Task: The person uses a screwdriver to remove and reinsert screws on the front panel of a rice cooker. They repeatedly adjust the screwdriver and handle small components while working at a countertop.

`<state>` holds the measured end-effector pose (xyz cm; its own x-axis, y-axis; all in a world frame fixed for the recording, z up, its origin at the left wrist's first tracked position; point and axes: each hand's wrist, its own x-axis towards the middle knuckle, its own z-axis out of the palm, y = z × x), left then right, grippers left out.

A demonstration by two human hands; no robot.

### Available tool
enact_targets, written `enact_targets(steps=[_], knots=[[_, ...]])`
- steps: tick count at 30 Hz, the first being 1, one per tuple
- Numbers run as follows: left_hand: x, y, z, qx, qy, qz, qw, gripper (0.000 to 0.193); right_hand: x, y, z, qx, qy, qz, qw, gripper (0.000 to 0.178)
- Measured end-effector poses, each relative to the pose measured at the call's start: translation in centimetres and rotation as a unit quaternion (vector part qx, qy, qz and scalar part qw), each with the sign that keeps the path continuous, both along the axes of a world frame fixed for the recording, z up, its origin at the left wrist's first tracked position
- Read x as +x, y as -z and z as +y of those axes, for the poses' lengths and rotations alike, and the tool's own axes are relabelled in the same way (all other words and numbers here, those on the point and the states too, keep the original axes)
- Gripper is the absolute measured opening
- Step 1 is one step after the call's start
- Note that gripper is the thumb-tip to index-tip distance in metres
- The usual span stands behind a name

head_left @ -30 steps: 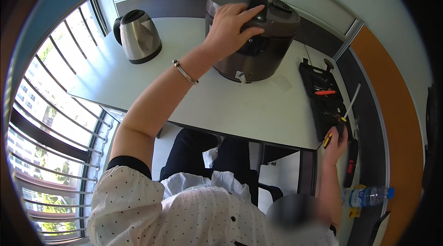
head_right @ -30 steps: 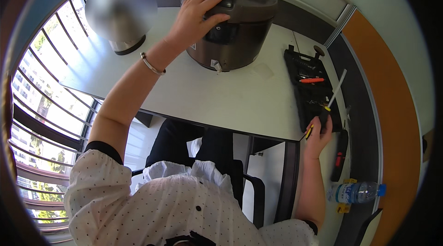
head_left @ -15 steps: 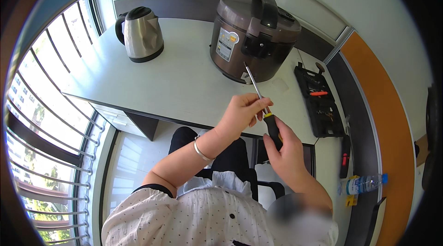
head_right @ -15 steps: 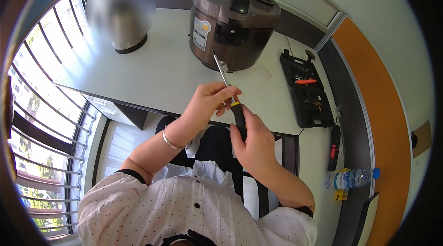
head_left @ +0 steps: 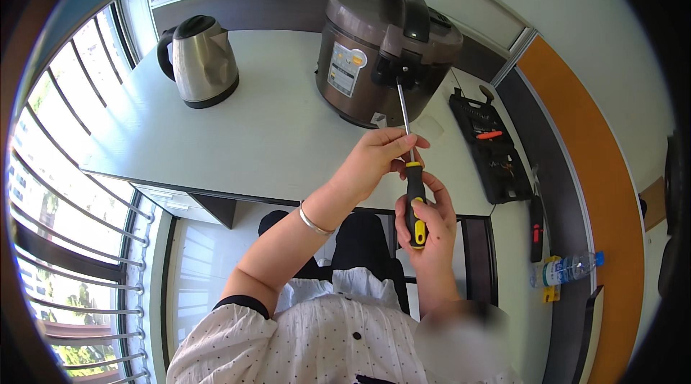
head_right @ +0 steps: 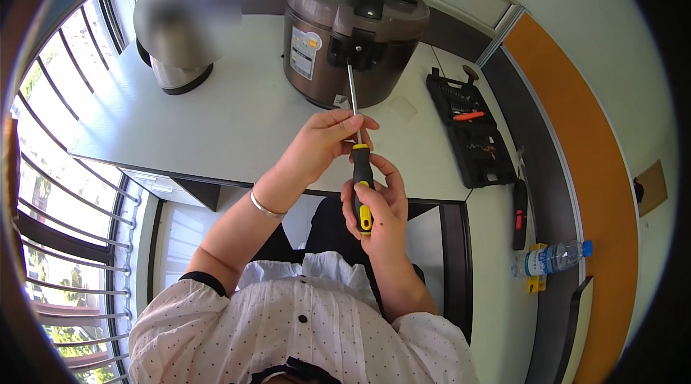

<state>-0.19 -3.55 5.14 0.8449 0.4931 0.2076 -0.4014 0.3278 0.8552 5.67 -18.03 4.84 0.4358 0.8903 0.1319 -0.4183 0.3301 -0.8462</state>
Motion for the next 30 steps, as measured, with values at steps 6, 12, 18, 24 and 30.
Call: enact_targets(steps=[6,12,18,24,30], knots=[[1.3,-0.1,0.4,-0.008,0.01,-0.006,1.0,0.03,0.7,0.2,0.5,-0.014,0.043,-0.065,0.997,0.043],[1.8,-0.2,0.7,-0.011,-0.003,0.002,1.0,0.03,1.2,0.2,0.9,-0.013,0.046,-0.062,0.997,0.042],[2.0,-0.1,0.9,-0.009,-0.003,-0.005,1.0,0.029,1.6,0.4,1.1,-0.002,0.035,-0.053,0.998,0.042],[2.0,-0.2,0.9,0.0,-0.013,0.003,1.0,0.03,1.5,0.4,1.2,-0.006,0.047,-0.053,0.997,0.043],[2.0,0.0,0.9,-0.005,-0.011,0.0,1.0,0.029,1.6,0.5,1.1,0.005,0.035,-0.047,0.998,0.042]])
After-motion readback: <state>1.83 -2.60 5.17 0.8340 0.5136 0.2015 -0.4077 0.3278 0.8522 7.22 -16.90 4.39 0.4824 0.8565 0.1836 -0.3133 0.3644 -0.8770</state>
